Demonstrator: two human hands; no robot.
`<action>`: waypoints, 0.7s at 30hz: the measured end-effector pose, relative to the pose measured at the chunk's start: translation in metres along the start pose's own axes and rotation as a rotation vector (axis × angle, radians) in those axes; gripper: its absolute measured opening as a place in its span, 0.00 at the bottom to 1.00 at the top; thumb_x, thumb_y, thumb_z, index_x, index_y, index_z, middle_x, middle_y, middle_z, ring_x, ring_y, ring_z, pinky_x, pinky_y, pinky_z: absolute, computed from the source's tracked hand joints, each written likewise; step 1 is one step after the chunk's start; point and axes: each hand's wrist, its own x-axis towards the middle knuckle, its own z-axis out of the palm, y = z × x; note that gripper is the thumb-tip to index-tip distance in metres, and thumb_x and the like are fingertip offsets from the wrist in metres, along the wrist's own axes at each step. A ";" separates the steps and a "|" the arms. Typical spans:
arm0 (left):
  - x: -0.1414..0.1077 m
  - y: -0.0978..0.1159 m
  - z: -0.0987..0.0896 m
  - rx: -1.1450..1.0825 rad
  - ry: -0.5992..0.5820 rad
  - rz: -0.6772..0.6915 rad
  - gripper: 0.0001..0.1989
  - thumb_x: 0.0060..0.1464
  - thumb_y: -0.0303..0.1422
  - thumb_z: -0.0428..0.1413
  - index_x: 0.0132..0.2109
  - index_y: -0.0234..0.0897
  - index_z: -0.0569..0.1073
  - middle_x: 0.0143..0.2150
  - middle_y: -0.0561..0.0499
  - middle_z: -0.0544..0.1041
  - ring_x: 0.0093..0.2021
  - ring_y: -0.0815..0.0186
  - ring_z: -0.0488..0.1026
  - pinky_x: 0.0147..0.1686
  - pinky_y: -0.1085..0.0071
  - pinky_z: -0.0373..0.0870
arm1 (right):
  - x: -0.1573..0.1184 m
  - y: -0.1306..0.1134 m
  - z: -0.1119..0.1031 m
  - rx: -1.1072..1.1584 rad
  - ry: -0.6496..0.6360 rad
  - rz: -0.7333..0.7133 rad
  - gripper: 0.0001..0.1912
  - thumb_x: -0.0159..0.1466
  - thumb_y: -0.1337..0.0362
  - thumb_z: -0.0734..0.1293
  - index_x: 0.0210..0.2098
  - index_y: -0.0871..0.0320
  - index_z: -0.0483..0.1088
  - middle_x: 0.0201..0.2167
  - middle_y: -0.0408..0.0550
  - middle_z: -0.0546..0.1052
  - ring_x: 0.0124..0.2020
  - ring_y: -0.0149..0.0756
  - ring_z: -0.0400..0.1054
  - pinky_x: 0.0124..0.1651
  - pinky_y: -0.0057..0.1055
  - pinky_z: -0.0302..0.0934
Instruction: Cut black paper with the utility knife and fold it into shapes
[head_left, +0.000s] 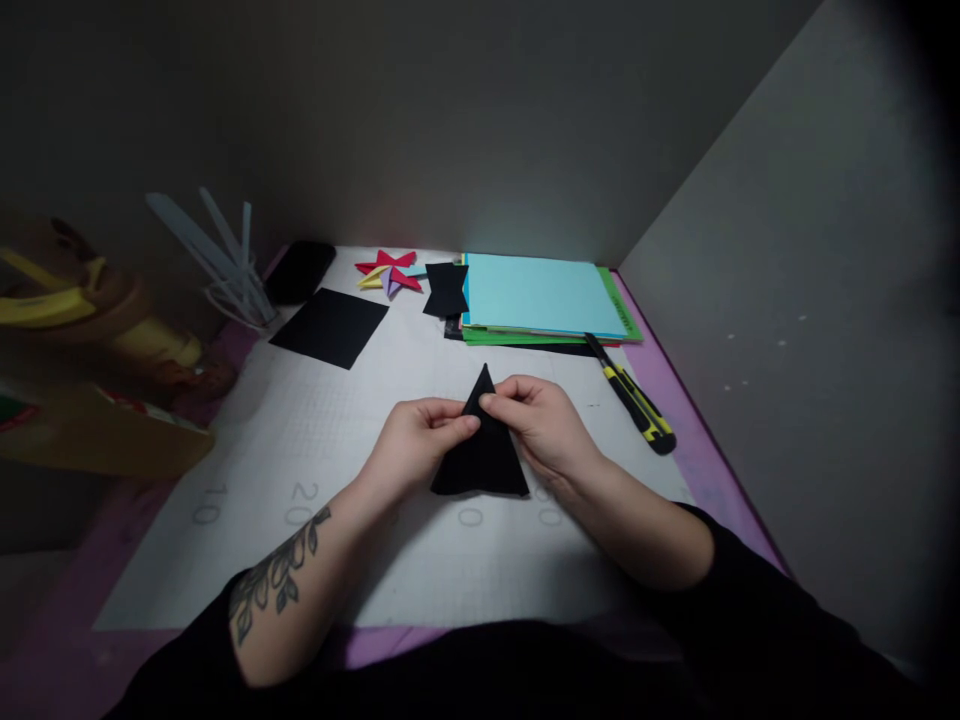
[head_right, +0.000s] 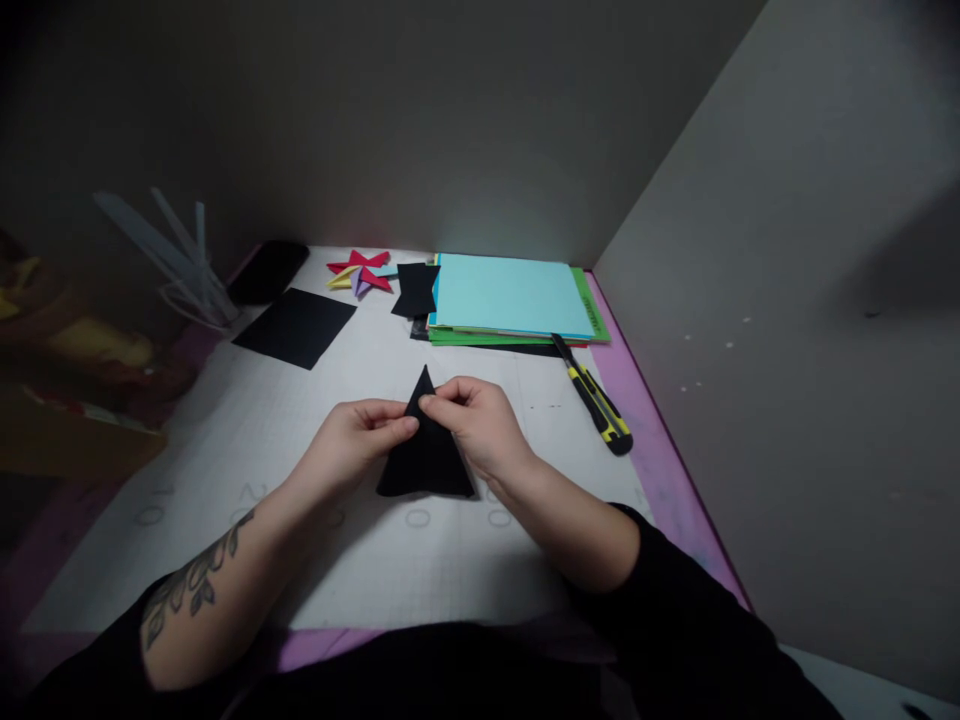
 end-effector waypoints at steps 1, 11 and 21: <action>0.000 0.000 0.000 -0.008 -0.002 -0.006 0.09 0.45 0.34 0.65 0.34 0.33 0.80 0.30 0.48 0.79 0.27 0.69 0.71 0.29 0.72 0.66 | 0.000 0.000 0.000 0.000 0.006 0.001 0.13 0.45 0.62 0.76 0.20 0.59 0.69 0.19 0.39 0.68 0.23 0.28 0.60 0.29 0.28 0.54; 0.004 -0.006 0.000 -0.136 -0.039 -0.024 0.12 0.39 0.35 0.68 0.31 0.31 0.80 0.27 0.49 0.78 0.26 0.70 0.71 0.29 0.73 0.65 | -0.002 0.004 0.003 -0.055 0.052 -0.051 0.11 0.46 0.61 0.75 0.21 0.59 0.70 0.20 0.39 0.70 0.23 0.29 0.62 0.29 0.28 0.55; 0.004 -0.004 -0.001 -0.105 -0.028 -0.018 0.12 0.40 0.34 0.68 0.34 0.32 0.80 0.29 0.48 0.80 0.27 0.69 0.72 0.30 0.73 0.68 | -0.002 0.008 0.005 -0.026 0.062 -0.061 0.11 0.46 0.62 0.75 0.21 0.58 0.70 0.20 0.39 0.70 0.24 0.29 0.61 0.31 0.28 0.55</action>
